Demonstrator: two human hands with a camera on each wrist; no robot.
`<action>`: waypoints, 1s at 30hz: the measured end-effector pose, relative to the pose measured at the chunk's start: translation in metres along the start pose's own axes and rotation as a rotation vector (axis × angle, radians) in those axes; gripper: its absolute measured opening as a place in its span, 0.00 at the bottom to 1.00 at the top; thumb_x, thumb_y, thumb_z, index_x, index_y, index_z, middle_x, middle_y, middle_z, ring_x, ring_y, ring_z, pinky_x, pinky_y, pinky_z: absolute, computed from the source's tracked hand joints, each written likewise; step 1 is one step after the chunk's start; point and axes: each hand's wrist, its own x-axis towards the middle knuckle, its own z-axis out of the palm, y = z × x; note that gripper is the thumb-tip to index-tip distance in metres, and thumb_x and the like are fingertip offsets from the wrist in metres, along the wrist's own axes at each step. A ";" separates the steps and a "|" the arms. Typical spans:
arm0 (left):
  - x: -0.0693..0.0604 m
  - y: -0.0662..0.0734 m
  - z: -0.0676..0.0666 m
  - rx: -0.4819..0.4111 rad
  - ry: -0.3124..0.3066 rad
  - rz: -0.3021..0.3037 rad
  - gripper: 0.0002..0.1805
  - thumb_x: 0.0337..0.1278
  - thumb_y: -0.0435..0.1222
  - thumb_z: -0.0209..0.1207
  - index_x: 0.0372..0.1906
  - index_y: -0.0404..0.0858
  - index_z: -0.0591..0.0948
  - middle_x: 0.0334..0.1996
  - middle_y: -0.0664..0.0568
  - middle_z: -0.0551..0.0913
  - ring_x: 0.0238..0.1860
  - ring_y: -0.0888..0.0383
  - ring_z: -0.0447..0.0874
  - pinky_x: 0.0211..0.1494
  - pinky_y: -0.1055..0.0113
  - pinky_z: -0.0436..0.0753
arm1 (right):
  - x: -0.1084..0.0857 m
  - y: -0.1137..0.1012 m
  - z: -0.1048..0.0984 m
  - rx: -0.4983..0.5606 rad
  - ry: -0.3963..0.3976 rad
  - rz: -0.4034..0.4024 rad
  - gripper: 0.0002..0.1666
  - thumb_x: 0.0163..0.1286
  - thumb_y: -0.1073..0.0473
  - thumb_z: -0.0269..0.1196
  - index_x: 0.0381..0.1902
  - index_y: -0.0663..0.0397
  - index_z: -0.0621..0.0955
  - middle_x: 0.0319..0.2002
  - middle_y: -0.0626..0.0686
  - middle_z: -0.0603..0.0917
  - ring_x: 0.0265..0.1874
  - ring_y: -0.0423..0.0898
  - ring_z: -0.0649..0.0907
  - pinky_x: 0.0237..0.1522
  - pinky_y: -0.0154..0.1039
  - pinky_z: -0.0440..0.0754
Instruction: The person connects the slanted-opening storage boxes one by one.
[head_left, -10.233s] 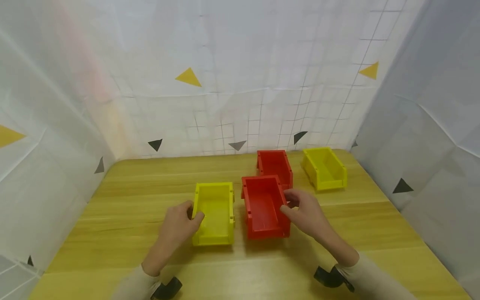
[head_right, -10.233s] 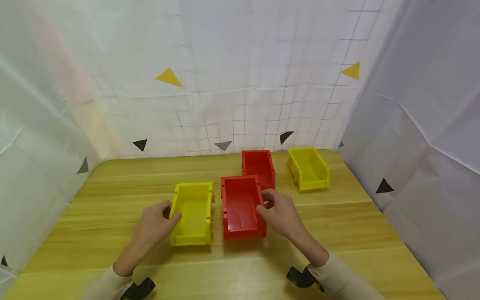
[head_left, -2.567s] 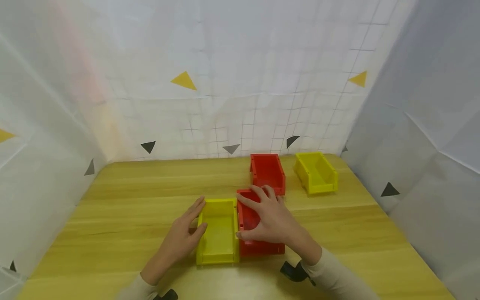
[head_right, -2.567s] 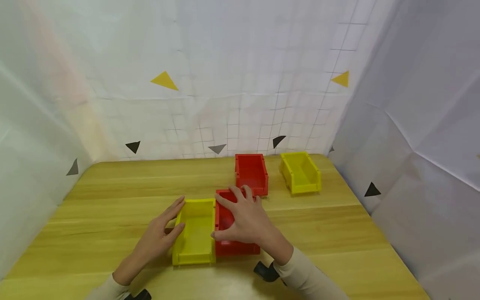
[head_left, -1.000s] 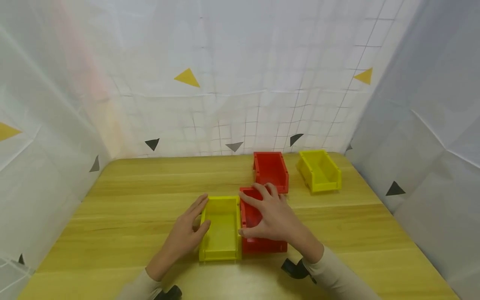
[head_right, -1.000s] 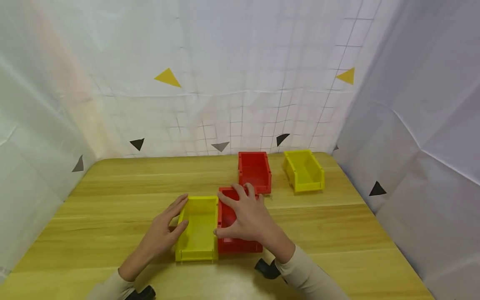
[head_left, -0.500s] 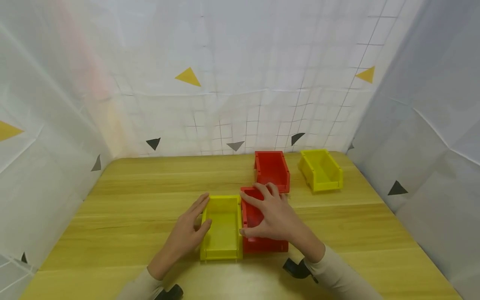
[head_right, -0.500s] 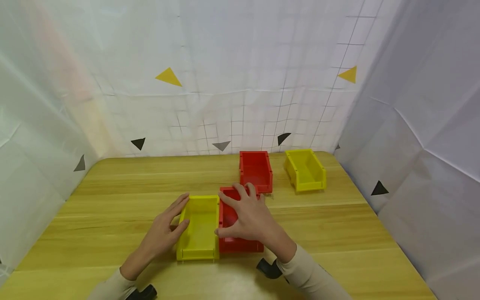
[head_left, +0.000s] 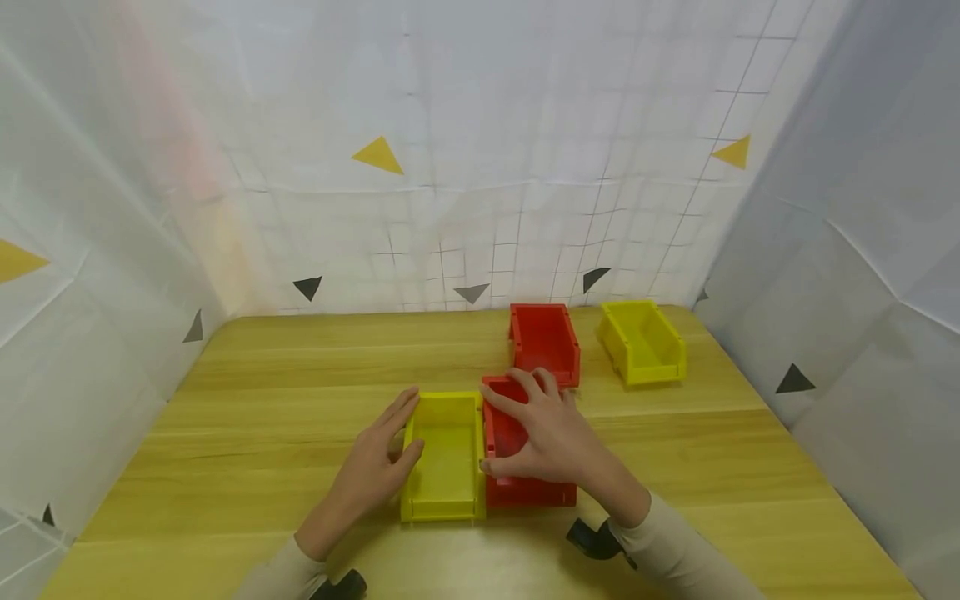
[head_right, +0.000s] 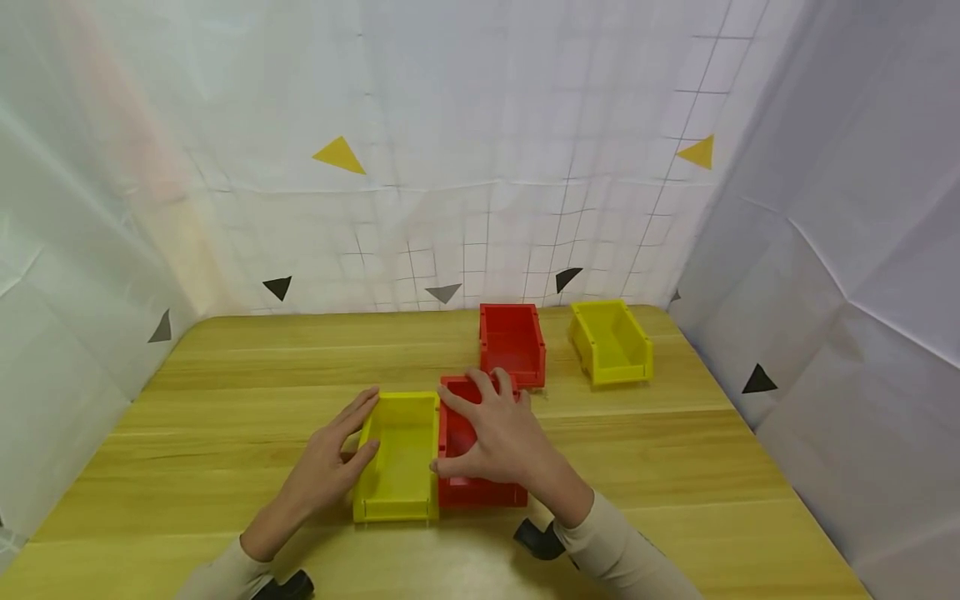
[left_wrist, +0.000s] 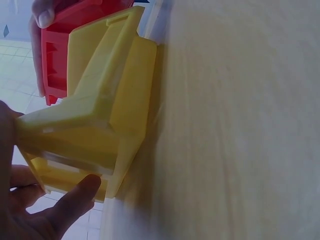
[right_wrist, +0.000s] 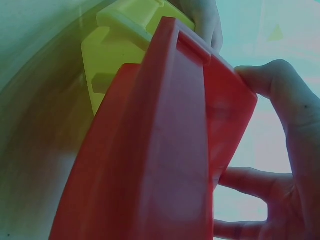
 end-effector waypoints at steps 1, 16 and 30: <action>0.000 0.000 0.000 0.004 0.000 0.000 0.35 0.71 0.34 0.61 0.79 0.30 0.65 0.80 0.51 0.60 0.14 0.72 0.50 0.20 0.71 0.71 | 0.000 0.000 0.000 -0.001 0.000 0.000 0.57 0.52 0.26 0.72 0.78 0.33 0.72 0.75 0.57 0.65 0.71 0.65 0.60 0.59 0.76 0.68; 0.001 -0.001 0.000 0.014 0.016 0.007 0.36 0.69 0.31 0.63 0.78 0.31 0.65 0.79 0.45 0.62 0.15 0.72 0.49 0.18 0.71 0.69 | 0.000 0.003 0.006 -0.006 0.005 -0.003 0.57 0.52 0.25 0.72 0.78 0.34 0.72 0.74 0.57 0.65 0.71 0.65 0.60 0.59 0.78 0.66; 0.001 0.001 0.000 0.008 0.010 -0.018 0.35 0.70 0.33 0.62 0.78 0.31 0.66 0.79 0.51 0.61 0.14 0.71 0.50 0.18 0.71 0.70 | 0.000 0.007 0.010 0.020 0.007 -0.017 0.57 0.53 0.23 0.71 0.78 0.35 0.72 0.73 0.58 0.65 0.71 0.67 0.60 0.58 0.78 0.67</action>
